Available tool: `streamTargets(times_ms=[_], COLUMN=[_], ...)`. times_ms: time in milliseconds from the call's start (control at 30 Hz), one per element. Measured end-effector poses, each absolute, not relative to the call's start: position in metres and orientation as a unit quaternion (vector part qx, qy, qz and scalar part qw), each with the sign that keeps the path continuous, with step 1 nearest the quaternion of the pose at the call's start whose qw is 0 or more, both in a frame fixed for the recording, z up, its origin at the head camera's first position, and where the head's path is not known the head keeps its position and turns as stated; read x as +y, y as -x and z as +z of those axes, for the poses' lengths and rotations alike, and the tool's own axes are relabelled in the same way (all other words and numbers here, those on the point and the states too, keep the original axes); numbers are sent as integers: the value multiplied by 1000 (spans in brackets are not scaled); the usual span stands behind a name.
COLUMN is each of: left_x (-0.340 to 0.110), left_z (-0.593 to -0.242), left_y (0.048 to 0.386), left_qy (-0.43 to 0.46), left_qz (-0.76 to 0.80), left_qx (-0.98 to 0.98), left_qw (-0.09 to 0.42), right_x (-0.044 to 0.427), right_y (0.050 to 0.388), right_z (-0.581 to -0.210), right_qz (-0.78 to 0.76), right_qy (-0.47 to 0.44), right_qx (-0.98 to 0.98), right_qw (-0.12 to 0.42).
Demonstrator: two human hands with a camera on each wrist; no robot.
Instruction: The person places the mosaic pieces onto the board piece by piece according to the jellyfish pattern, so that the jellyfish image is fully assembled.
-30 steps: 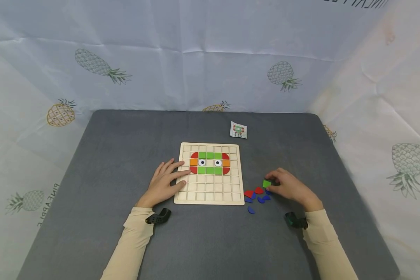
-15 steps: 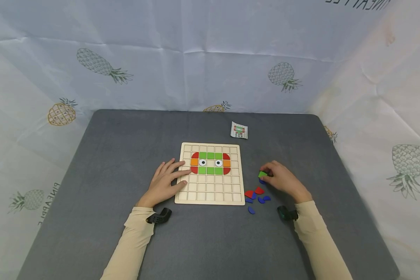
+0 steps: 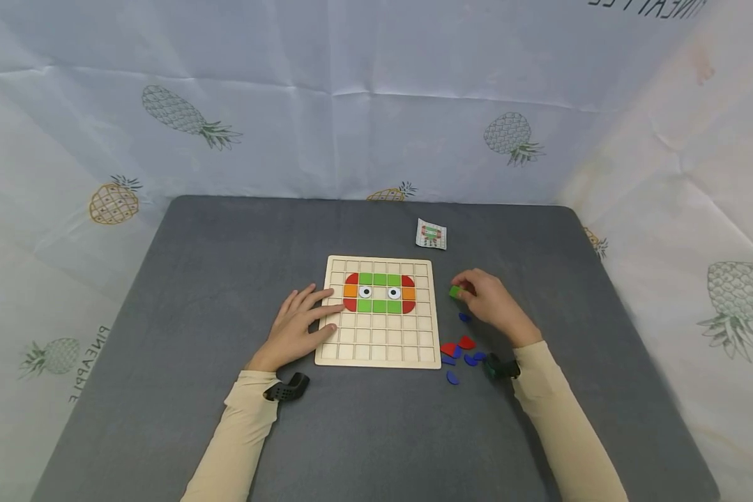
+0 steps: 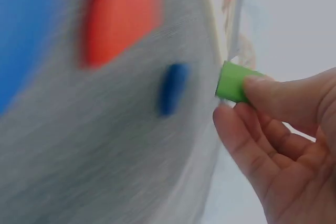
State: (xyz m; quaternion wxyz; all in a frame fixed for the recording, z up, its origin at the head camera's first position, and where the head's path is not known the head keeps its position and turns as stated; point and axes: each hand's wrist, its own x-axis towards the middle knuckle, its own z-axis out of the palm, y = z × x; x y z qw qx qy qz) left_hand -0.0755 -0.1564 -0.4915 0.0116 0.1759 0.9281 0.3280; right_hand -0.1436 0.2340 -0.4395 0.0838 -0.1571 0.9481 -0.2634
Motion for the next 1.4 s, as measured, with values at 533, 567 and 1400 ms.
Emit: streamTargets(times_ms=[533, 567, 1400], left_x=[-155, -155, -155], left_z=[-491, -491, -493], left_y=[76, 76, 76], left_qy=[-170, -170, -166], left_qz=[328, 327, 328], left_qx=[929, 930, 930], left_qw=[11, 11, 14], right_x=[180, 176, 124], right_y=[155, 155, 145], right_z=[-404, -404, -419], right_qz=[-321, -324, -235], right_qy=[232, 237, 299], right_qx=[916, 913, 913], right_qw=[64, 67, 149])
